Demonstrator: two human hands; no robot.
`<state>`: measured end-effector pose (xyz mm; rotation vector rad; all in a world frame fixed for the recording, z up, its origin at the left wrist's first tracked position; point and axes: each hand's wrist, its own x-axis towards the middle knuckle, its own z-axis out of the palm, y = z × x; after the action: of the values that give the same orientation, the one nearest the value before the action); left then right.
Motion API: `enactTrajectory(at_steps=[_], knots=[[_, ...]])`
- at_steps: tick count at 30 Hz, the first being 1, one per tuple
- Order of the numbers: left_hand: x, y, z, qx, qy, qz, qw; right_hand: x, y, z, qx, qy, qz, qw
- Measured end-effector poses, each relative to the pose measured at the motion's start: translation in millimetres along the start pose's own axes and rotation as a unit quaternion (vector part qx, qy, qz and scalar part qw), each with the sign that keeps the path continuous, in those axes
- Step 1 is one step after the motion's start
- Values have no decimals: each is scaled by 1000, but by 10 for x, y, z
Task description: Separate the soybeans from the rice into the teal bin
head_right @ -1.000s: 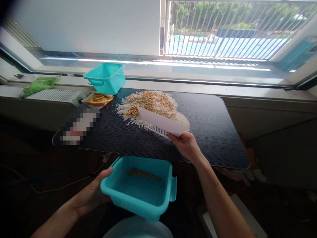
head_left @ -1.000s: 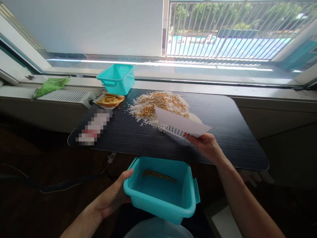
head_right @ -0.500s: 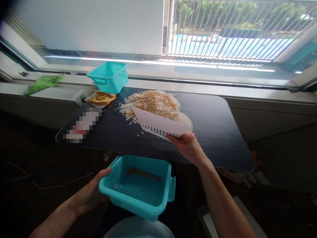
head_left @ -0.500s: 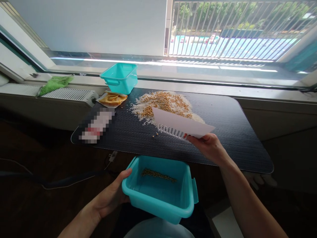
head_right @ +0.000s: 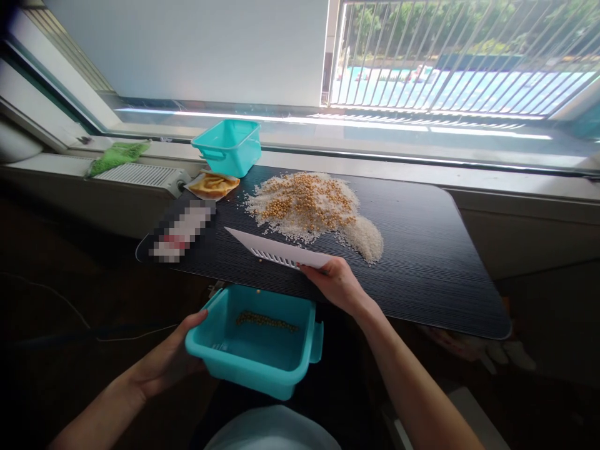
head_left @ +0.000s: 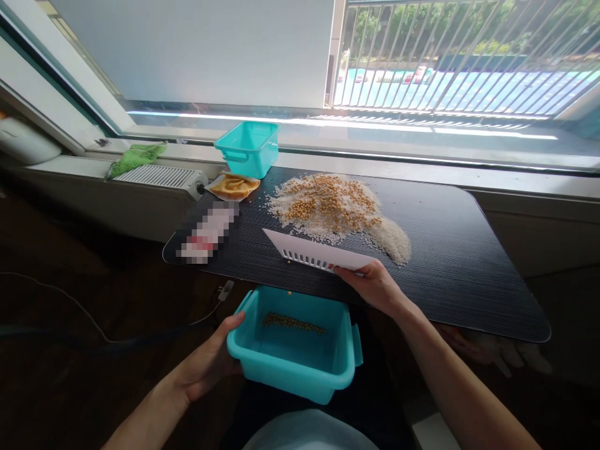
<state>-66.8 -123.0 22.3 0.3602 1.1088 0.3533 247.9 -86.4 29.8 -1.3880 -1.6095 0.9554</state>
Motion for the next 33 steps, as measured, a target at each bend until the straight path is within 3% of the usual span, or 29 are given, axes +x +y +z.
enactTrajectory(at_steps=[5, 8, 12, 16, 21, 26, 33], knots=[[-37, -28, -164, -13, -6, 10, 1000, -135, -189, 18, -12, -96, 26, 995], [-1, -57, -260, -18, -36, 6, 999, -249, -270, -14, -19, -106, 44, 993], [76, -56, -347, -16, -50, -2, 999, -234, -220, -82, -50, 67, 40, 996], [158, -35, -356, -44, -97, -24, 994, -132, -63, -302, -95, 224, 103, 964], [210, -5, -226, -66, -126, -59, 988, -144, 117, -591, -85, 272, 134, 949], [169, 69, 18, -34, -120, -57, 991, -233, 203, -619, -75, 332, 145, 929], [225, -96, 343, 0, -94, -28, 995, -120, 412, -615, -50, 263, 94, 959]])
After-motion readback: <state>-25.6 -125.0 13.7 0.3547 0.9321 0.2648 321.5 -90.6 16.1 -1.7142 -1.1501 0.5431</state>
